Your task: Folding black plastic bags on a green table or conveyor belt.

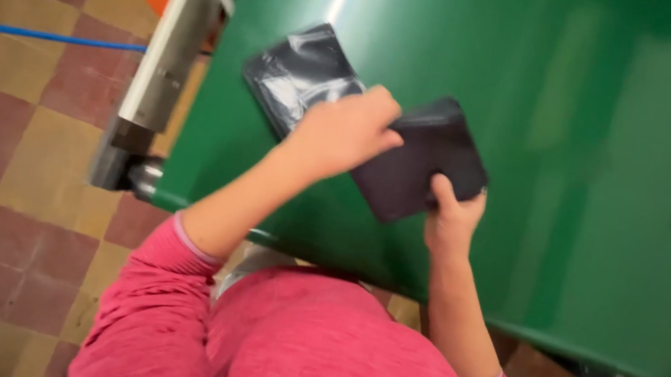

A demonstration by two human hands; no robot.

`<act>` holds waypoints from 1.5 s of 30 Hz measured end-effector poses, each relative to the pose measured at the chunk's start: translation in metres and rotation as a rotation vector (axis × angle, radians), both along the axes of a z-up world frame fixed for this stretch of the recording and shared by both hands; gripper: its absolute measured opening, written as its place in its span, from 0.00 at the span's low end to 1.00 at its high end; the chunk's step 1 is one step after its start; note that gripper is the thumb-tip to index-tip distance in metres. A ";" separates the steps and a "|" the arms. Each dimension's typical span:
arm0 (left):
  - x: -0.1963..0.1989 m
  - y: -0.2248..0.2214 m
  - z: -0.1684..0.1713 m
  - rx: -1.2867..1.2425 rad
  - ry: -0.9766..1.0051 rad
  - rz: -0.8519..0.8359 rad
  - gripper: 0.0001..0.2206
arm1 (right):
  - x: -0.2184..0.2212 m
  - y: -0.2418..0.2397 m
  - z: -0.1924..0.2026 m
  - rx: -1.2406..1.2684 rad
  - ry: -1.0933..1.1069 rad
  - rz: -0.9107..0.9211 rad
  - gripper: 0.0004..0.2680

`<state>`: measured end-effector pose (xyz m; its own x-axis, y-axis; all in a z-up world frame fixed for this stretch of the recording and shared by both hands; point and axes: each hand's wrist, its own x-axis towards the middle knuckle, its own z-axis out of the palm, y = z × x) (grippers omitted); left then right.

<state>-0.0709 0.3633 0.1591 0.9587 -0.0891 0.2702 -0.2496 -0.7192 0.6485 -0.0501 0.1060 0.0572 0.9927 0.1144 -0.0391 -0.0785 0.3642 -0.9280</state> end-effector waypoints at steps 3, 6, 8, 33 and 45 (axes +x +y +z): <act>0.022 0.093 -0.039 0.025 0.118 0.159 0.15 | 0.019 0.097 -0.004 -0.123 0.065 0.067 0.19; 0.040 0.149 -0.084 0.044 -0.080 0.152 0.16 | 0.031 0.162 -0.001 -0.233 0.153 0.054 0.18; 0.048 0.158 -0.106 0.048 -0.052 0.141 0.17 | 0.032 0.172 -0.015 -0.282 0.145 0.048 0.18; 0.090 0.128 -0.124 0.023 0.536 0.060 0.23 | 0.086 0.166 -0.005 -1.273 -0.552 0.310 0.36; -0.003 0.272 -0.076 0.032 -0.347 0.511 0.03 | 0.054 0.156 -0.037 -0.645 -0.077 0.437 0.18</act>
<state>-0.0739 0.6353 0.0827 0.7389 0.3450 0.5788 -0.0612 -0.8211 0.5675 0.0035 0.2624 0.0205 0.8655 0.4734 -0.1638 -0.0177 -0.2980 -0.9544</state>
